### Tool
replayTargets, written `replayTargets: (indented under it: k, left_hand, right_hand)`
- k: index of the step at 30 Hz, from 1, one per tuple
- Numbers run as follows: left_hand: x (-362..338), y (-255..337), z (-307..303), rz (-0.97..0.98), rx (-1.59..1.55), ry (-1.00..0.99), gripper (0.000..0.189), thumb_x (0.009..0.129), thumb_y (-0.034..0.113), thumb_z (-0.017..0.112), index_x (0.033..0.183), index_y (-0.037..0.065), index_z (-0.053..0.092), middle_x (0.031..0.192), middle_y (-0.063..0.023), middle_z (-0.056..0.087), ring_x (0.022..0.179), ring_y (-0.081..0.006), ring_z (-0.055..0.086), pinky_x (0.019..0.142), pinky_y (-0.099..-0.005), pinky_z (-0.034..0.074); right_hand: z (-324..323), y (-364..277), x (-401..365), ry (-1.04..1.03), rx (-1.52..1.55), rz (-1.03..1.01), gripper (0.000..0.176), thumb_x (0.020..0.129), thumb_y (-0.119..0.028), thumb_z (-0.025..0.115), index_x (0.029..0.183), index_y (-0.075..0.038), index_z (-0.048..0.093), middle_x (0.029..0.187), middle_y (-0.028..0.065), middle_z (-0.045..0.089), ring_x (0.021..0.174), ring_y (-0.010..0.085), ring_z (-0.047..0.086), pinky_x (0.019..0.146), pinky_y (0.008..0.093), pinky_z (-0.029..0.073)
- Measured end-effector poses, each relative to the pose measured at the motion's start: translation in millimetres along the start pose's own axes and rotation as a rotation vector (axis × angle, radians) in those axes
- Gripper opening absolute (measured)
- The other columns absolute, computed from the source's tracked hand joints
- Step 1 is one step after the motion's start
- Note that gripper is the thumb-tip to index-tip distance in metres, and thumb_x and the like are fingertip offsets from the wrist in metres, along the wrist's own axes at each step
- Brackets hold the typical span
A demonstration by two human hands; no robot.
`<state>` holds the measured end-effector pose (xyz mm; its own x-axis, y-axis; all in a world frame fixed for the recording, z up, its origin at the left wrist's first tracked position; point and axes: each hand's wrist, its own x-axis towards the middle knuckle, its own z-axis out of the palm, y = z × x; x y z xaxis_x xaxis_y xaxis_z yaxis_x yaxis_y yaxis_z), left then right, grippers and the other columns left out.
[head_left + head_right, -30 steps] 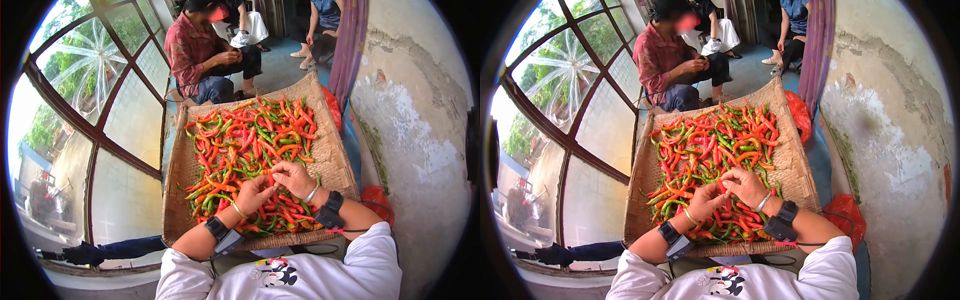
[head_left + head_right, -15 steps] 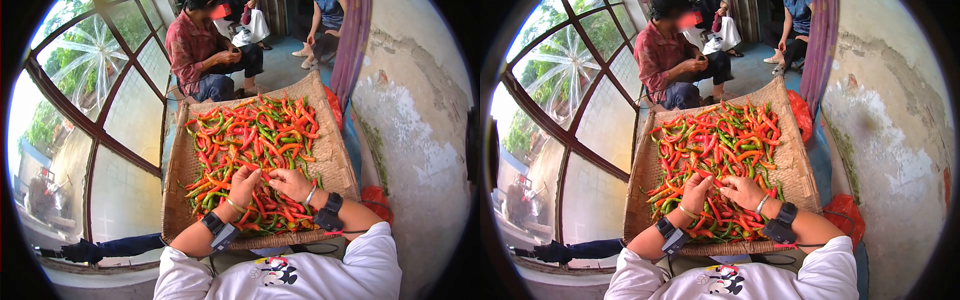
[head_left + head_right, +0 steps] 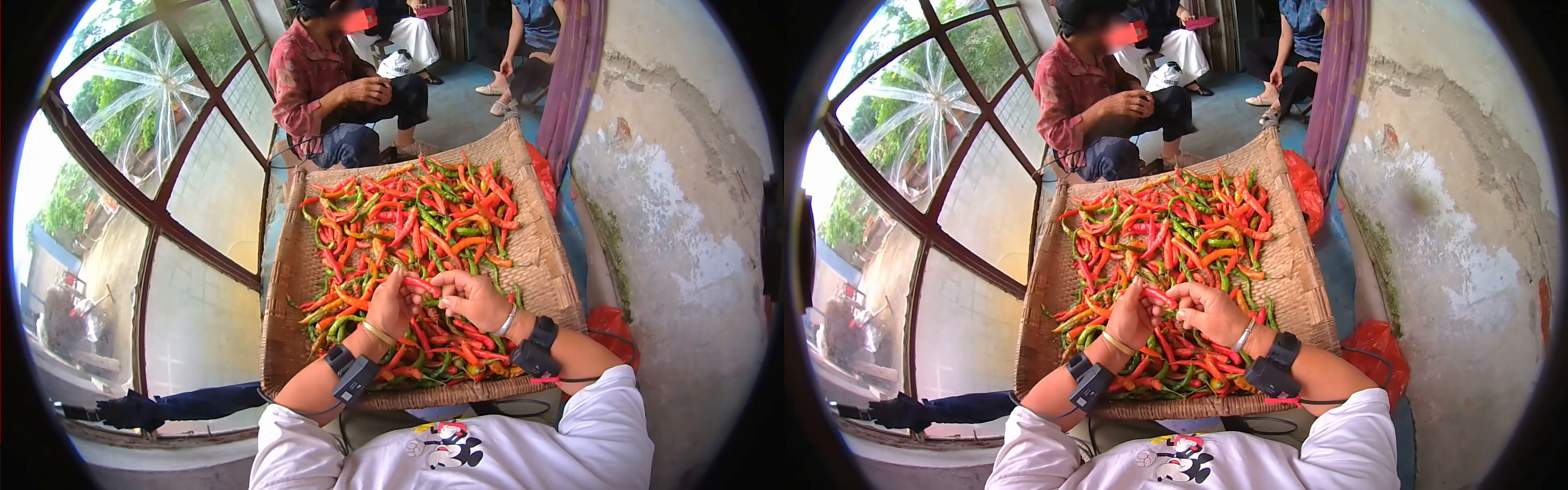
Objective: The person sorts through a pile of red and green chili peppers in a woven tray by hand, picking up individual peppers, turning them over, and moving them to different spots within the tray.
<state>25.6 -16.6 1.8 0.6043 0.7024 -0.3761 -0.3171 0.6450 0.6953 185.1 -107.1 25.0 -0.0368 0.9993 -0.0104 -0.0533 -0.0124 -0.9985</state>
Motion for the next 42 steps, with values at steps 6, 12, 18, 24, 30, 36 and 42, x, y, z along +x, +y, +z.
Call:
replayTargets:
  k: [6, 12, 18, 24, 30, 36, 42]
  left_hand:
    - [2, 2, -4, -0.048, -0.018, -0.017, 0.033, 0.091, 0.037, 0.04, 0.087, 0.008, 0.055, 0.066, -0.0003, 0.057, 0.053, -0.0093, 0.05, 0.048, -0.022, 0.039]
    - [-1, -1, 3, -0.026, 0.16, 0.014, 0.03, 0.09, 0.034, 0.044, 0.09, 0.006, 0.055, 0.065, -0.0005, 0.057, 0.054, -0.0081, 0.05, 0.047, -0.0215, 0.04]
    - [2, -7, -2, -0.112, 0.489, -0.139, 0.03, 0.09, 0.028, 0.047, 0.103, 0.003, 0.054, 0.073, 0.0002, 0.058, 0.061, -0.008, 0.054, 0.052, -0.0184, 0.042]
    - [-8, -6, 6, 0.492, 1.49, -0.382, 0.02, 0.08, 0.015, 0.06, 0.094, 0.002, 0.059, 0.076, -0.0092, 0.06, 0.066, -0.0205, 0.059, 0.061, -0.03, 0.047]
    - [-11, -9, 4, 0.545, 1.742, -0.578, 0.023, 0.073, 0.02, 0.06, 0.093, 0.007, 0.06, 0.081, -0.01, 0.058, 0.079, -0.0275, 0.057, 0.068, -0.0367, 0.047]
    - [-5, -4, -2, 0.635, 2.098, -0.419, 0.021, 0.072, 0.024, 0.061, 0.087, 0.01, 0.063, 0.088, -0.0049, 0.057, 0.088, -0.0234, 0.054, 0.07, -0.0349, 0.048]
    - [-4, -2, -5, 0.465, 2.233, -0.401, 0.021, 0.071, 0.027, 0.061, 0.083, 0.01, 0.064, 0.089, -0.0062, 0.055, 0.09, -0.0234, 0.053, 0.071, -0.0354, 0.048]
  right_hand:
    - [-1, -1, -1, -0.095, 0.164, 0.025, 0.031, 0.083, -0.003, 0.05, 0.113, 0.002, 0.045, 0.083, 0.003, 0.056, 0.073, 0.0075, 0.055, 0.067, 0.0201, 0.046]
    - [-3, 5, 2, -0.035, -0.248, -0.001, 0.03, 0.083, -0.006, 0.053, 0.111, 0.001, 0.048, 0.082, 0.0032, 0.057, 0.069, 0.0054, 0.054, 0.063, 0.0204, 0.047]
    - [-33, 11, 14, 0.262, 0.082, 0.202, 0.019, 0.087, -0.011, 0.048, 0.101, 0.0, 0.053, 0.074, 0.0057, 0.06, 0.058, 0.0081, 0.056, 0.048, 0.0208, 0.046]
    - [-78, 6, 25, 0.563, 0.875, -0.02, 0.02, 0.086, -0.019, 0.051, 0.1, -0.005, 0.05, 0.078, 0.0063, 0.06, 0.071, 0.0148, 0.059, 0.059, 0.0292, 0.048]
    - [-64, 35, 19, 0.442, 0.602, 0.192, 0.027, 0.084, -0.02, 0.054, 0.106, -0.004, 0.049, 0.084, 0.0071, 0.06, 0.075, 0.0155, 0.06, 0.061, 0.0294, 0.048]
    - [-36, 28, 16, 0.024, -0.112, 0.337, 0.03, 0.081, -0.019, 0.057, 0.105, -0.002, 0.055, 0.083, 0.0077, 0.062, 0.071, 0.0181, 0.061, 0.063, 0.029, 0.049]
    - [-21, 22, 9, -0.285, -0.856, 0.149, 0.032, 0.075, -0.021, 0.06, 0.101, -0.003, 0.059, 0.081, 0.0088, 0.063, 0.073, 0.0198, 0.061, 0.068, 0.0296, 0.048]
